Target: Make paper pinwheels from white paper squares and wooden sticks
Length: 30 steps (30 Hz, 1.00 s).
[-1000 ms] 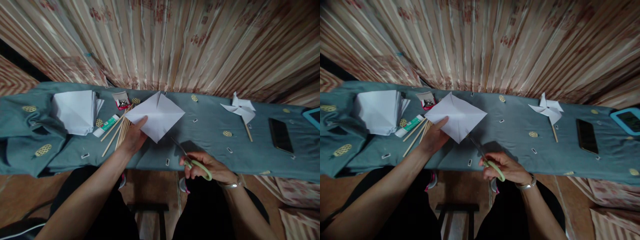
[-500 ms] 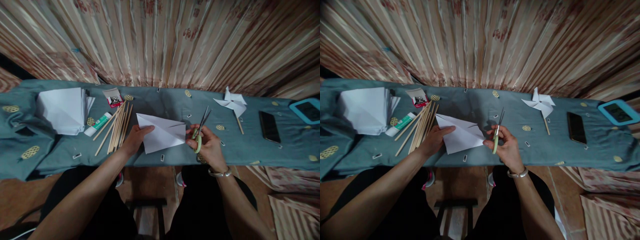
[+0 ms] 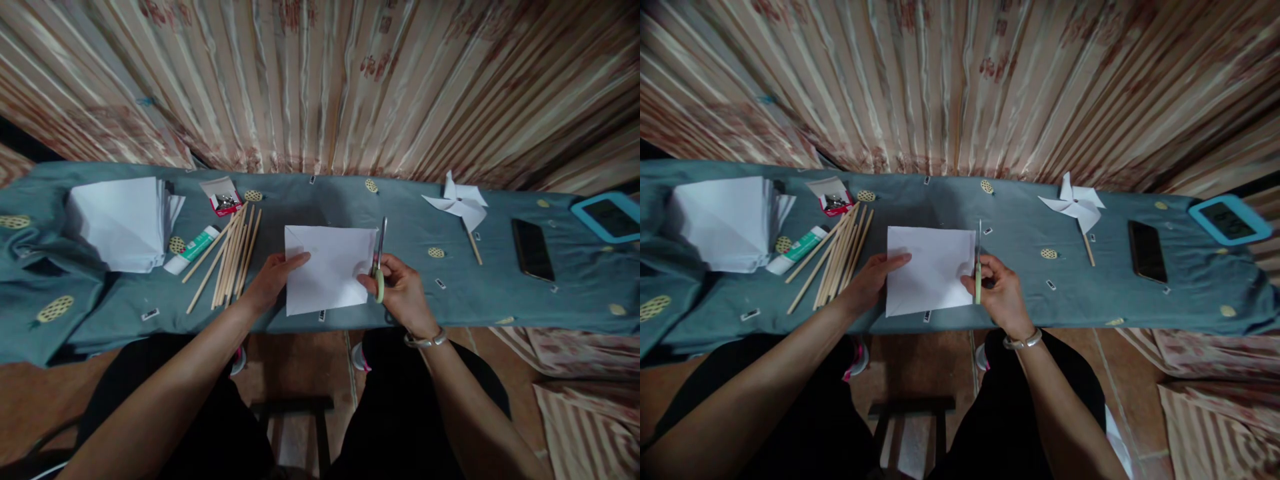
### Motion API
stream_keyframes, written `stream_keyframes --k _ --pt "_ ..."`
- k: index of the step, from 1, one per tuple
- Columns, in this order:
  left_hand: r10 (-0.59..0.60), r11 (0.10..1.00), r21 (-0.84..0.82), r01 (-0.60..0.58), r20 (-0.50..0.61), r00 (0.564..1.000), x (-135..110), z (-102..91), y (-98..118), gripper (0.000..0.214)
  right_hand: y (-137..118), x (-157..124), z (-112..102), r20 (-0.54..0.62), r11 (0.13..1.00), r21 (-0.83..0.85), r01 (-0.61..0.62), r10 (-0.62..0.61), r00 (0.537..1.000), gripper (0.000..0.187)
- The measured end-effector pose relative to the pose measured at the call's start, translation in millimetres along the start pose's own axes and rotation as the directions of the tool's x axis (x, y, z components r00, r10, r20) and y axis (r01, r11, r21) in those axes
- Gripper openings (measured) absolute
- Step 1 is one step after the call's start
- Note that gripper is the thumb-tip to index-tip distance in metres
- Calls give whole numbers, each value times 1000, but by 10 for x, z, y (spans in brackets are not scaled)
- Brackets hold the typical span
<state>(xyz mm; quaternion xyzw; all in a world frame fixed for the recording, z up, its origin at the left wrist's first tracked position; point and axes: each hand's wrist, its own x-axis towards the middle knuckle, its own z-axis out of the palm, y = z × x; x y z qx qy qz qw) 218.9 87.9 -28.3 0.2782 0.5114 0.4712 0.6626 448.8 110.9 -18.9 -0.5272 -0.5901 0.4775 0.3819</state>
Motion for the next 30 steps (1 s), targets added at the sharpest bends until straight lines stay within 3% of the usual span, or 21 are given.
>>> stream_keyframes --k 7,10,13,16,21,30 --pt "22 956 -290 33 187 982 -41 24 55 54 59 98 60 -172 967 240 -90 133 976 41" --pt "63 937 -348 5 184 981 -83 47 11 48 51 120 103 -190 951 291 -108 168 967 45" --pt "71 953 -301 -17 169 983 -129 122 -73 46 42 121 172 -169 947 300 -119 175 970 47" --pt "14 978 -210 13 127 992 -164 228 -160 45 40 99 269 -121 937 317 -149 196 973 49" --pt "-20 982 -186 5 -80 997 -171 285 -281 49 21 47 442 -34 895 376 -242 275 961 50" --pt "171 985 36 -168 -239 956 -170 202 -247 47 -36 -24 478 41 887 377 -268 273 961 45"
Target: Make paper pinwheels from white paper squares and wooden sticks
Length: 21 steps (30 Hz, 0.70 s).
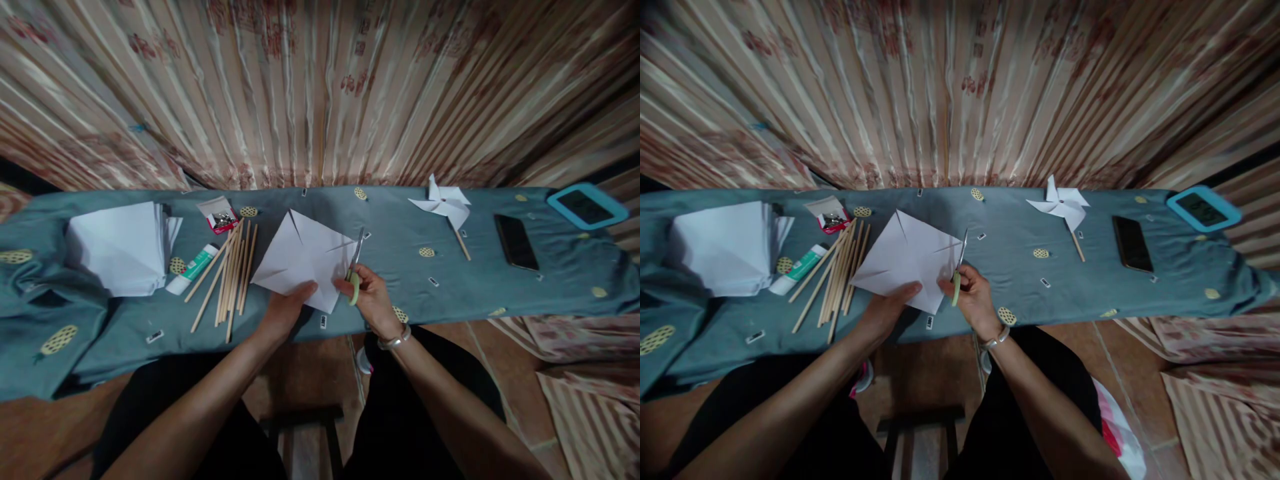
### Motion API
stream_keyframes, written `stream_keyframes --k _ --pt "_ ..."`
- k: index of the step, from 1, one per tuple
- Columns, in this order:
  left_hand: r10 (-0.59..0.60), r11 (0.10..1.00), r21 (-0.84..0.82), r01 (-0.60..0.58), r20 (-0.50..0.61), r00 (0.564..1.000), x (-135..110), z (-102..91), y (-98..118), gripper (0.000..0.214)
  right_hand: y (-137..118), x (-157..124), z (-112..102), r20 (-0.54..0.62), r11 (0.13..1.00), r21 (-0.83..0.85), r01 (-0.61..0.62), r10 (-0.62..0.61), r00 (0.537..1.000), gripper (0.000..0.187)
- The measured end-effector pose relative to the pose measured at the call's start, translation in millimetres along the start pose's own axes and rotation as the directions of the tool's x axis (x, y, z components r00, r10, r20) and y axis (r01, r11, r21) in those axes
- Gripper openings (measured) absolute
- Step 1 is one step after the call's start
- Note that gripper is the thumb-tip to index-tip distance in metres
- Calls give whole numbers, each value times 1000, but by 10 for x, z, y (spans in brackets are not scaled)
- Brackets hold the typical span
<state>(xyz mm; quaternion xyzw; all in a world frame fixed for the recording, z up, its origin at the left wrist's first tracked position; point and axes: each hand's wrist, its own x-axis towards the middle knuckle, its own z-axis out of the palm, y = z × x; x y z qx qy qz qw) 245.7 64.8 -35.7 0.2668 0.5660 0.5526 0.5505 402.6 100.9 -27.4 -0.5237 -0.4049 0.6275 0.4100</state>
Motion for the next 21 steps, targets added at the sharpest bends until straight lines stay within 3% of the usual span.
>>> stream_keyframes --k 13,17,21 --pt "84 996 -6 -84 -61 995 163 -63 161 56 35 -243 -107 114 999 -54 4 2 993 45" --pt "124 989 -76 -128 -51 991 191 -63 247 52 10 -376 -118 215 998 -70 -4 19 976 40" --pt "161 980 -109 -169 -76 984 200 -70 325 52 -6 -509 -115 366 993 -105 -59 94 926 41"
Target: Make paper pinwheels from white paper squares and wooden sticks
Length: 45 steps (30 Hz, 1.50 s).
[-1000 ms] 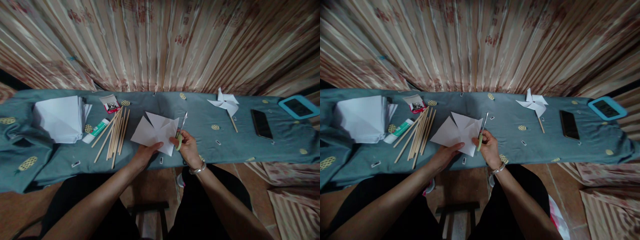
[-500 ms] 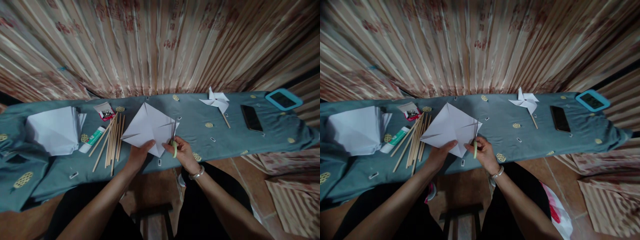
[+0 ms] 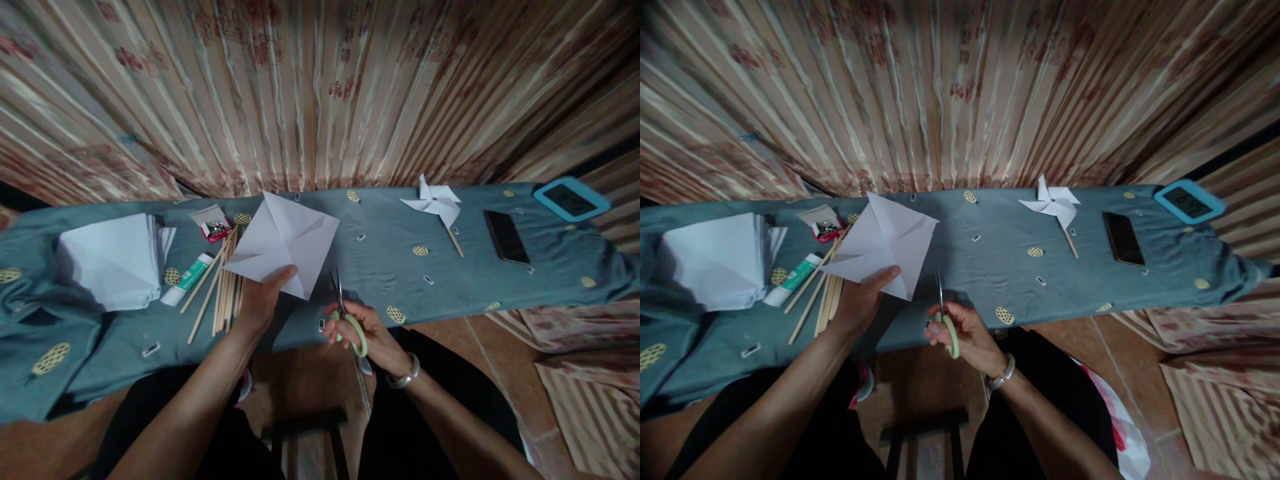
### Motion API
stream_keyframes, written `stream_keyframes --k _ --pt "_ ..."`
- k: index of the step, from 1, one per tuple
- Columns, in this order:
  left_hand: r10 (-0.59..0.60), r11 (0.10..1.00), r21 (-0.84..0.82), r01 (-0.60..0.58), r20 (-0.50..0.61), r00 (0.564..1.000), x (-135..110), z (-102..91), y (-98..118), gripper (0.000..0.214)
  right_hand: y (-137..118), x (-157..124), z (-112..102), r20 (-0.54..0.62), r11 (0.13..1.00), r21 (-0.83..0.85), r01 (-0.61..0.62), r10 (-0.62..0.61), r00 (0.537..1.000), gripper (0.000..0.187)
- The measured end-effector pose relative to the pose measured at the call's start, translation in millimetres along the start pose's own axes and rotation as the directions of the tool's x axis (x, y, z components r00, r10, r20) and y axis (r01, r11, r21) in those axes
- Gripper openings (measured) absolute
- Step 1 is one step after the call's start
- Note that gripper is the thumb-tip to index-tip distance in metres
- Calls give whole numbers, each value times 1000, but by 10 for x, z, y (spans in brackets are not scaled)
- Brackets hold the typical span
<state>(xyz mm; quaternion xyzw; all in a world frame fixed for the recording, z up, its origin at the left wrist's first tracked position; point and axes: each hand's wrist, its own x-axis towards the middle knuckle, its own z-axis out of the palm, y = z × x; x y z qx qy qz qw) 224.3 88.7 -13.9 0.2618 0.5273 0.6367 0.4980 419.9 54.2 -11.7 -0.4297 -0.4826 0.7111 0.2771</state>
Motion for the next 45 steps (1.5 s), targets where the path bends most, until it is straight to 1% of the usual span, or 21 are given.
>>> stream_keyframes --k 4,8,15,19,22,26,31,39,45 --pt "53 999 -15 -52 14 999 21 -24 31 51 22 -81 17 140 990 -62 -124 131 981 45" --pt "33 999 -40 -33 7 999 40 -30 -2 55 50 -107 35 190 986 -84 -141 155 969 42" --pt "39 998 -44 -38 21 999 35 24 -101 52 90 -86 75 182 985 -119 -122 142 973 43" --pt "39 999 -17 -39 10 999 37 19 -141 49 114 -70 83 181 988 -123 -97 118 976 41" --pt "46 999 10 -47 23 999 27 9 -162 47 117 -58 87 163 988 -104 -115 131 978 41" --pt "49 998 41 -50 23 999 -8 23 -167 44 102 -40 91 154 986 -89 -144 157 976 45" --pt "51 993 103 -53 26 998 -12 29 -198 43 85 -30 95 156 986 -92 -139 152 976 47" --pt "61 995 81 -63 33 998 -1 10 -260 38 87 -25 97 166 987 -68 -144 153 974 45" --pt "60 996 60 -63 46 997 -3 3 -268 42 96 -27 96 169 990 -69 -119 129 977 41"
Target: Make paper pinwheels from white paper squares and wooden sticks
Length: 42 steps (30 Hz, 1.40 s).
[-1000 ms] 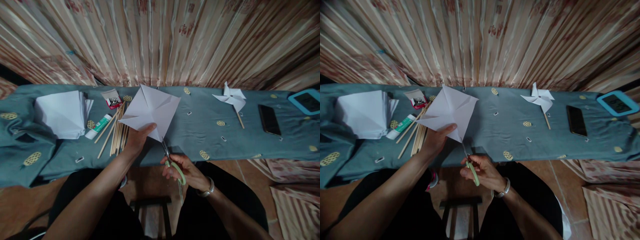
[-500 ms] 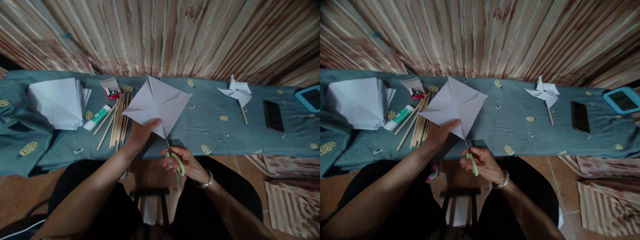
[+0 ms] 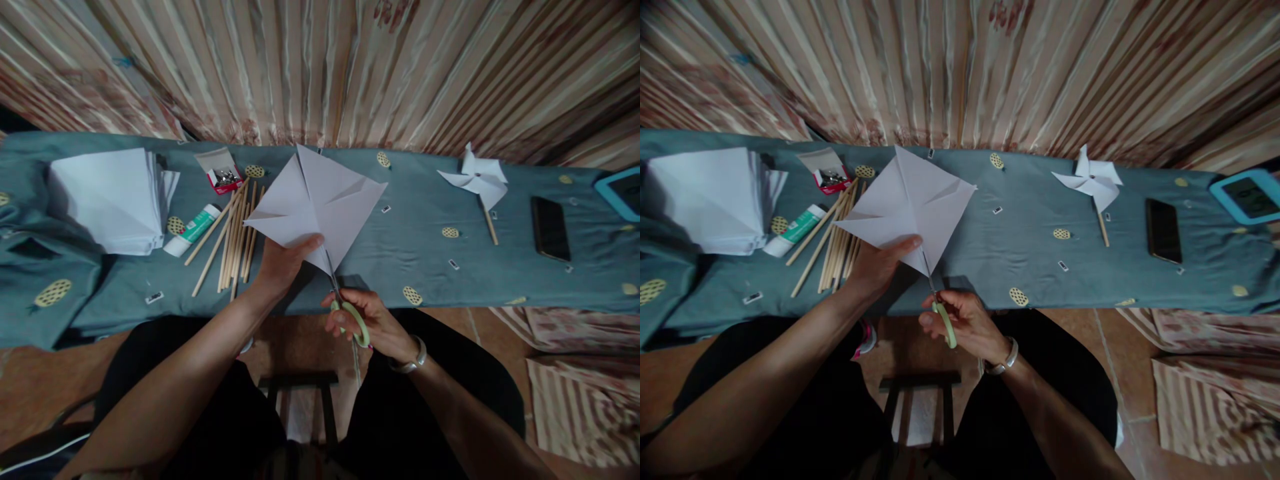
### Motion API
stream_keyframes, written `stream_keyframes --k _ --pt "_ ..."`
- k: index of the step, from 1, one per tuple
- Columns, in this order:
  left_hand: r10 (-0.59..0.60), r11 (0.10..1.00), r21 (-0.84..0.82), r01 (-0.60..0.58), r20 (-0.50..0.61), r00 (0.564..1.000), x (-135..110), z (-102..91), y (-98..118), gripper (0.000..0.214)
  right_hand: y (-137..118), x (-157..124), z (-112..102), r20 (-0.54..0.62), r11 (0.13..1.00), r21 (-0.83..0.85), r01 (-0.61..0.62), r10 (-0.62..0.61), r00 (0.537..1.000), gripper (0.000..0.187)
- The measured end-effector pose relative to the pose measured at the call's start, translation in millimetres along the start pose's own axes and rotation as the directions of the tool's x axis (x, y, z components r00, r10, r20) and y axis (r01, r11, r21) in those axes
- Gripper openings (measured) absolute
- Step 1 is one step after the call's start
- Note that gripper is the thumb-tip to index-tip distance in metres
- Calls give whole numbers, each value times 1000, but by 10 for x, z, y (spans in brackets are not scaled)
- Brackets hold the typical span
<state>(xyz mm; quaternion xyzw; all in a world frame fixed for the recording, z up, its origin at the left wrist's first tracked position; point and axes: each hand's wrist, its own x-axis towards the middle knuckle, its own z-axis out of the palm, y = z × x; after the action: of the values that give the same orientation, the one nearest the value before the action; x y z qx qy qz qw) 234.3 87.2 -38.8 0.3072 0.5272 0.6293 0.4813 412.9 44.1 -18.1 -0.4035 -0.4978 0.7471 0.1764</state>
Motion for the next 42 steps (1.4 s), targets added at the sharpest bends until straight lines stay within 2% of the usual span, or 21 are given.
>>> stream_keyframes --k 13,20,35,42 --pt "18 1000 22 -17 -33 999 6 -2 -2 40 -3 -2 2 -1 1000 -26 2 -2 1000 41" --pt "10 1000 4 -10 6 1000 5 -11 -17 42 33 6 8 -11 1000 -3 5 -5 1000 41" --pt "35 999 26 -35 -8 999 2 -10 6 36 4 7 39 -52 1000 22 -8 9 999 41" --pt "52 998 23 -53 17 998 7 0 11 41 1 4 40 -60 998 56 -10 13 998 40"
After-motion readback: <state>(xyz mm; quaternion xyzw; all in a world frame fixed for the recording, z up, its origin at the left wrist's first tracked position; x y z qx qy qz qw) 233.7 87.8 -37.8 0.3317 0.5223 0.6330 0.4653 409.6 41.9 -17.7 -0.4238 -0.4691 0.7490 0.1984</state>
